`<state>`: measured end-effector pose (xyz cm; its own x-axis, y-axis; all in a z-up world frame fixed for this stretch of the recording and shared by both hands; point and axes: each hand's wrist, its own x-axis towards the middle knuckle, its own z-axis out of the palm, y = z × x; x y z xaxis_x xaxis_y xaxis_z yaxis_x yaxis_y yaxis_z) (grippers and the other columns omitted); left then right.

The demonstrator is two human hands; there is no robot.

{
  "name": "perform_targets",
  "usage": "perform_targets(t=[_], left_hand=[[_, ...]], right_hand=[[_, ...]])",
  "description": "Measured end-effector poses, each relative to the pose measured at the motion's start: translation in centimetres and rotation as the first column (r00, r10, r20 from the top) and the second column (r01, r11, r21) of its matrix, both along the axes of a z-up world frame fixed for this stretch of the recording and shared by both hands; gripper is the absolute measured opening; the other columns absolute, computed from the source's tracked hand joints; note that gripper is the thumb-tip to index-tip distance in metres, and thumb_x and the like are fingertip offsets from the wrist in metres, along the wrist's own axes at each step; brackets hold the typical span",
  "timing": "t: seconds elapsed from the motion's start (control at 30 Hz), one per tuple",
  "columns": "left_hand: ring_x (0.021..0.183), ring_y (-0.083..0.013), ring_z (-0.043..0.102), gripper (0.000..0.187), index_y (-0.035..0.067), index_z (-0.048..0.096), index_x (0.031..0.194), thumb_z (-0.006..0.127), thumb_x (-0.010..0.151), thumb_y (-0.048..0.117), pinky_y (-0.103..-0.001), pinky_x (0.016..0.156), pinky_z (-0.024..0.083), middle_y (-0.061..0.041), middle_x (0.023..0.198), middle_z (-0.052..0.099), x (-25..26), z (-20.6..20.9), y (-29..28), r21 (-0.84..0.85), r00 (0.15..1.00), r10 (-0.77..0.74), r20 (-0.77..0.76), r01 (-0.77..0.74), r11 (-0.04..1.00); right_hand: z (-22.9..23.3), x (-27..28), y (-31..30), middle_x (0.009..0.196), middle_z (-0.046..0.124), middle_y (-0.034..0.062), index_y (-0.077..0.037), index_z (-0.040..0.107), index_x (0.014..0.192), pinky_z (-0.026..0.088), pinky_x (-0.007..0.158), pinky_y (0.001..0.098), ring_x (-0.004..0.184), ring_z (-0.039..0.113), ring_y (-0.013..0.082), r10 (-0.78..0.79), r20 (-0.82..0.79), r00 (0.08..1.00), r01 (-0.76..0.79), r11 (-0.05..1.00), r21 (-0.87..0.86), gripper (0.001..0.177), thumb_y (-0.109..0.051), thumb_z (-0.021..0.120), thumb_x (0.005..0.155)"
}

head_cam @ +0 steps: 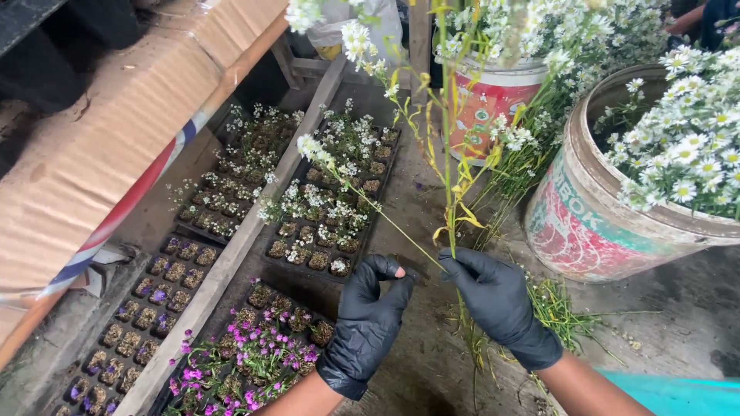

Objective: The person is trimming small side stems and leaves from a bunch of white flowers using their hands and scissors.

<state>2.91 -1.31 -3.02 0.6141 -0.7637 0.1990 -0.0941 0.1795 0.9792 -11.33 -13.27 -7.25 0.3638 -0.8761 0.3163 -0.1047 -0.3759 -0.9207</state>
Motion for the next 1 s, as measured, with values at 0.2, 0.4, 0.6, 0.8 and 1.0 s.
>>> perform_targets(t=[0.2,0.4,0.6,0.8,1.0], left_hand=[[0.1,-0.0176,0.068,0.017,0.012,0.066,0.098,0.072,0.084,0.003,-0.031,0.097,0.052,-0.004,0.102,0.069,-1.1,3.1,-0.7,-0.006,0.959,-0.018,0.282,0.02,1.0],[0.116,-0.0237,0.065,0.028,0.01,0.068,0.109,0.079,0.083,0.011,-0.036,0.105,0.05,-0.008,0.121,0.065,-1.2,3.2,-1.8,-0.02,0.919,0.029,0.393,-0.023,1.0],[0.1,-0.0154,0.068,0.031,0.01,0.069,0.114,0.079,0.085,0.011,-0.031,0.098,0.054,-0.004,0.106,0.072,-0.8,3.0,-1.7,0.037,0.981,0.01,0.191,-0.017,0.999],[0.117,-0.02,0.066,0.016,0.009,0.077,0.097,0.082,0.081,0.009,-0.034,0.105,0.053,-0.008,0.126,0.063,-0.1,3.6,-1.1,-0.028,0.942,0.074,0.326,-0.069,0.997],[0.113,-0.0222,0.067,0.007,0.009,0.076,0.092,0.078,0.086,0.006,-0.037,0.101,0.057,-0.008,0.121,0.065,1.3,3.0,-0.9,-0.085,0.969,0.036,0.246,-0.015,0.996]], right_hand=[[3.0,0.5,0.0,0.08,0.081,0.0035,-0.007,0.08,0.099,0.062,0.069,0.0259,0.071,0.075,0.0088,0.023,0.014,1.0,-0.019,0.971,-0.239,0.015,-0.016,0.08,0.087],[1.9,1.2,0.0,0.096,0.081,0.0089,-0.004,0.079,0.1,0.065,0.08,0.0307,0.086,0.078,0.0165,-0.017,0.039,0.999,0.028,0.955,-0.296,0.021,-0.012,0.085,0.082],[2.5,1.7,1.3,0.098,0.082,0.0084,-0.007,0.079,0.109,0.063,0.074,0.0312,0.08,0.078,0.0172,0.063,0.012,0.998,-0.054,0.925,-0.376,0.026,-0.012,0.082,0.084],[3.1,2.7,2.7,0.071,0.066,0.0037,-0.008,0.075,0.095,0.049,0.058,0.0361,0.061,0.057,0.0171,0.114,0.016,0.993,-0.096,0.899,-0.426,0.006,-0.006,0.073,0.089],[3.1,3.3,3.4,0.086,0.079,0.0045,-0.011,0.079,0.106,0.058,0.065,0.0344,0.07,0.073,0.0169,0.068,-0.038,0.997,-0.078,0.888,-0.454,0.017,-0.013,0.079,0.089]])
